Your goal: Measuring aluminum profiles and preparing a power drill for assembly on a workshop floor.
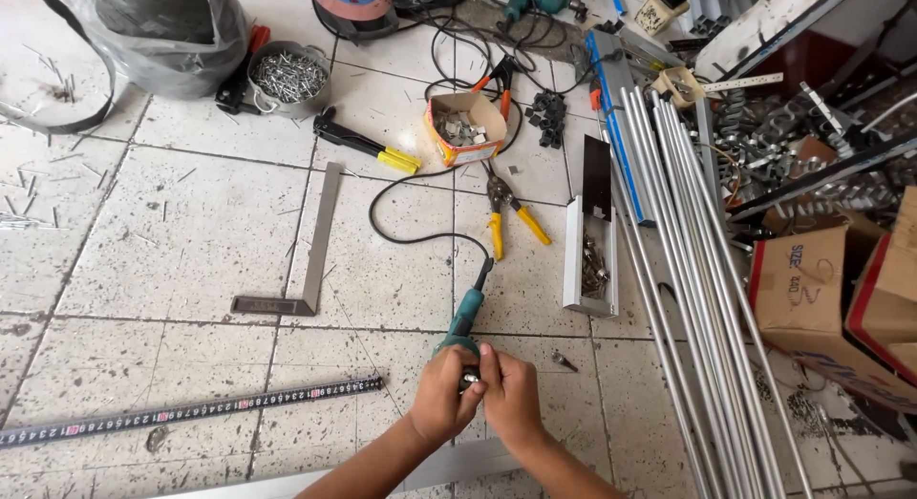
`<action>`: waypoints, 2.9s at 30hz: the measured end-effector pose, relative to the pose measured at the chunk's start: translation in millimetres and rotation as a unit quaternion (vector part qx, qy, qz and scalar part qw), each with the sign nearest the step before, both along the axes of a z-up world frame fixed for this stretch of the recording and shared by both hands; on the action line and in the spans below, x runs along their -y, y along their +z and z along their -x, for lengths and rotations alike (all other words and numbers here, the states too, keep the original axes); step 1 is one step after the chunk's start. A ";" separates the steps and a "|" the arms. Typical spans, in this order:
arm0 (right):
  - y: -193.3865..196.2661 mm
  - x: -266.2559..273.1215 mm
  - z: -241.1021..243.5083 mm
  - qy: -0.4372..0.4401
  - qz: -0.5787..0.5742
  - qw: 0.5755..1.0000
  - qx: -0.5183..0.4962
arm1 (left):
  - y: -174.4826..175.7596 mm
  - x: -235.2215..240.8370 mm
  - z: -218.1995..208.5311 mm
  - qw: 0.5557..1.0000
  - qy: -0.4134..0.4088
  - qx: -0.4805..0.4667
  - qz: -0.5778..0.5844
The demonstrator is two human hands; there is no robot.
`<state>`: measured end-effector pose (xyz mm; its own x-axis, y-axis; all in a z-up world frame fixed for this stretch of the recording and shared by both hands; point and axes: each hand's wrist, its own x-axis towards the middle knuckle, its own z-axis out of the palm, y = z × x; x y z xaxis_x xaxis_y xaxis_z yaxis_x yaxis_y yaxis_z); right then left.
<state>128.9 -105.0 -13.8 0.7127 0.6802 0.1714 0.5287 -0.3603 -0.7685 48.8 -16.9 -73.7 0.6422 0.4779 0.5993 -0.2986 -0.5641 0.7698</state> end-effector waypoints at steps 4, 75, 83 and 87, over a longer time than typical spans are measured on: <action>38.5 -13.8 -3.5 -0.010 0.149 0.974 -0.168 | 1.6 0.1 -4.2 0.999 0.028 0.016 0.024; -9.4 -17.6 14.7 -0.123 0.043 0.991 -0.035 | 7.9 0.8 -10.4 0.991 0.094 0.076 0.064; -8.0 -20.9 15.8 -0.115 0.041 0.992 -0.027 | 6.6 -0.7 -9.4 0.990 0.090 0.074 0.074; -8.4 -22.9 15.6 -0.108 0.025 0.994 -0.022 | 4.7 -1.9 -10.1 0.990 0.092 0.073 0.078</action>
